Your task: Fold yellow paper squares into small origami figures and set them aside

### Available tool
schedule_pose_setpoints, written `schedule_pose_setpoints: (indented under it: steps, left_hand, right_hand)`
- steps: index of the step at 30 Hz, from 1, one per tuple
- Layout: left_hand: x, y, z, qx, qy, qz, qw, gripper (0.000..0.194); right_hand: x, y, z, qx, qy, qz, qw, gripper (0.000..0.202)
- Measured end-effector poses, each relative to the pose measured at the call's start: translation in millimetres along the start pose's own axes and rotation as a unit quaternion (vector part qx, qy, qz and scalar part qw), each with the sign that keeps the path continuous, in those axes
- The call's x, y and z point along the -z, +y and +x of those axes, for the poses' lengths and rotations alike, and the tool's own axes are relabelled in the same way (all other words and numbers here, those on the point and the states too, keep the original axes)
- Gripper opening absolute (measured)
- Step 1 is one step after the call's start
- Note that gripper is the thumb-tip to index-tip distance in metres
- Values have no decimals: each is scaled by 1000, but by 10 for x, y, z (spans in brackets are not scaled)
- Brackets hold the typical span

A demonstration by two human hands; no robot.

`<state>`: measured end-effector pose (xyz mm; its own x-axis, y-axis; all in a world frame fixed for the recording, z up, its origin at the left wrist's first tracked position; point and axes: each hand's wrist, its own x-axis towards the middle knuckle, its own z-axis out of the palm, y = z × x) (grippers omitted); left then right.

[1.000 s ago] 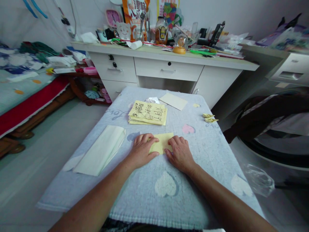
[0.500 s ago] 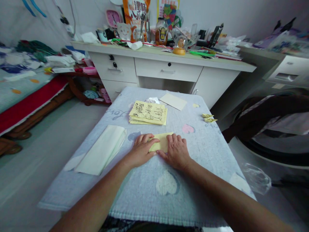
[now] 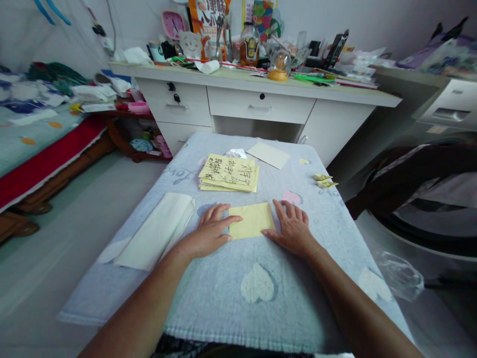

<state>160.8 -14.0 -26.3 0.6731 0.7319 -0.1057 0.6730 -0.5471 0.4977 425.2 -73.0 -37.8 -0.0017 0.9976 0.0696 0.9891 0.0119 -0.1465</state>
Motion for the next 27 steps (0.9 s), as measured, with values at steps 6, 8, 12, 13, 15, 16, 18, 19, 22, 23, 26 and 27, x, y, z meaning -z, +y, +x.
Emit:
schedule_pose_setpoints:
  steps: [6,8,12,13,15,16,18,19,22,23,26,27]
  left_hand:
    - [-17,-35,9,-1,-2,2,1000,57]
    - [-17,-61,10,-8,-4,-1,1000,58]
    - [5,-86,16,-28,10,-19,999,69]
    - [8,-81,23,-30,21,-24,999,72]
    - [-4,-62,50,-23,48,-31,998,73]
    - [-21,-50,68,-14,64,-32,997,72]
    - [-79,-28,112,8,99,-27,995,70]
    - [-115,-20,135,18,120,-16,993,69]
    - [-217,-5,190,31,170,32,984,67]
    - [-238,-2,202,34,177,40,983,65]
    - [-248,10,220,33,188,39,981,64]
    - [-238,17,223,28,191,30,981,63]
  right_hand:
    - [25,243,14,-9,-41,16,999,89]
    - [68,295,19,-6,-57,37,998,88]
    - [110,317,29,9,-45,95,994,73]
    - [101,299,34,9,-32,110,993,68]
    - [63,238,52,9,-6,133,991,60]
    - [38,196,65,10,7,136,991,59]
    - [-12,106,95,19,27,129,991,60]
    - [-33,63,110,27,29,124,992,61]
    - [-65,-26,142,41,29,114,992,65]
    - [-65,-42,147,44,28,115,992,66]
    - [-52,-57,147,51,31,131,990,71]
    - [-48,-58,144,53,33,138,988,71]
